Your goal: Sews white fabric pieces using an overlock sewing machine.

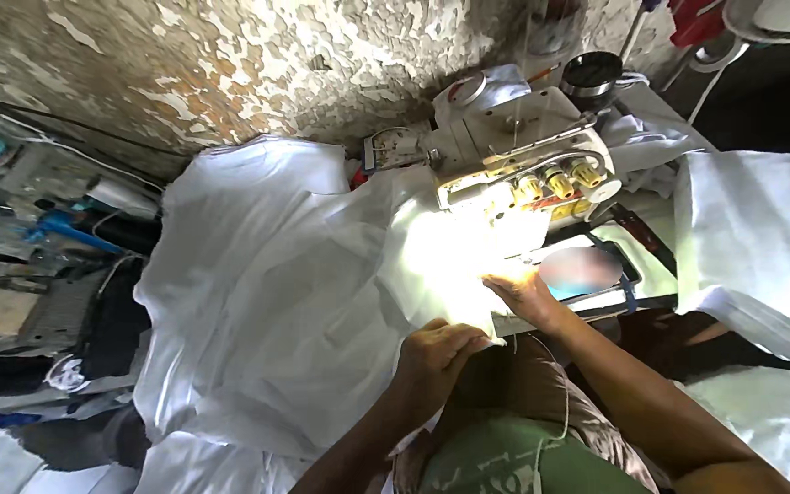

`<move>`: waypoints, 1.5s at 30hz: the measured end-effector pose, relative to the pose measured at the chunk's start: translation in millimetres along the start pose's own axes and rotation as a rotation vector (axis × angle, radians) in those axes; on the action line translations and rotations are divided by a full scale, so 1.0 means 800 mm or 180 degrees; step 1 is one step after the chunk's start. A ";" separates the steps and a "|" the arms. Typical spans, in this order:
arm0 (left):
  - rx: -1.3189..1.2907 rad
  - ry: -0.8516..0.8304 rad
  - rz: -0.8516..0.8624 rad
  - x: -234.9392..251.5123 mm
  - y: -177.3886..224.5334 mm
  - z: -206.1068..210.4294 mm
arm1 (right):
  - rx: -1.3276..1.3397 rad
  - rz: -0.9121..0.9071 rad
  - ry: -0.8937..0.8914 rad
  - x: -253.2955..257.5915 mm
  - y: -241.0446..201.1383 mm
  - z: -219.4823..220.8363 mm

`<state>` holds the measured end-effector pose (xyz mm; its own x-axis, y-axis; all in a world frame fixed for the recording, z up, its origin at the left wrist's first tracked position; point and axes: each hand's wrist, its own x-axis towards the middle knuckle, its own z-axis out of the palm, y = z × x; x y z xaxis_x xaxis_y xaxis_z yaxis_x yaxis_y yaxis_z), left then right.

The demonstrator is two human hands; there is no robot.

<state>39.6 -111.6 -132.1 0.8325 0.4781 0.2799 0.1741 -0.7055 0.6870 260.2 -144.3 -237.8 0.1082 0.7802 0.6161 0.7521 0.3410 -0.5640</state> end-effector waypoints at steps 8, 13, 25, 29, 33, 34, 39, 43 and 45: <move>0.1092 0.0295 0.0201 0.018 -0.033 0.042 | -0.0054 0.0395 0.0407 -0.007 -0.009 0.020; 0.1513 0.0591 0.0186 0.037 -0.042 0.062 | 0.1744 0.2841 0.0581 -0.030 -0.077 0.047; 0.2322 0.0745 -0.0003 0.096 -0.057 0.068 | 0.1852 0.2274 -0.0167 -0.048 -0.076 0.077; 0.2292 0.0202 -0.0574 0.112 -0.045 0.063 | 0.2363 0.2510 -0.0150 -0.041 -0.077 0.074; 0.2431 -0.0516 -0.0946 0.129 -0.032 0.056 | 0.2934 0.2669 0.0109 -0.034 -0.075 0.074; 0.2515 -0.0671 -0.0991 0.132 -0.029 0.055 | 0.3225 0.2896 0.0245 -0.028 -0.077 0.072; 0.1993 -0.0133 -0.0531 0.118 -0.023 0.048 | 0.4359 0.3645 0.0751 -0.001 -0.072 0.050; 0.0882 0.0841 -0.0147 0.034 -0.024 0.016 | 0.3994 0.3741 0.1065 0.002 -0.075 0.036; 0.1251 0.1228 -0.0856 -0.030 -0.050 -0.022 | 0.3923 0.3561 0.0860 -0.006 -0.069 0.035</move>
<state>3.3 -86.0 -154.7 0.4947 0.7694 0.4042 0.5938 -0.6388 0.4892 200.0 -152.4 -225.3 0.3978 0.8443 -0.3592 -0.6714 0.0011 -0.7411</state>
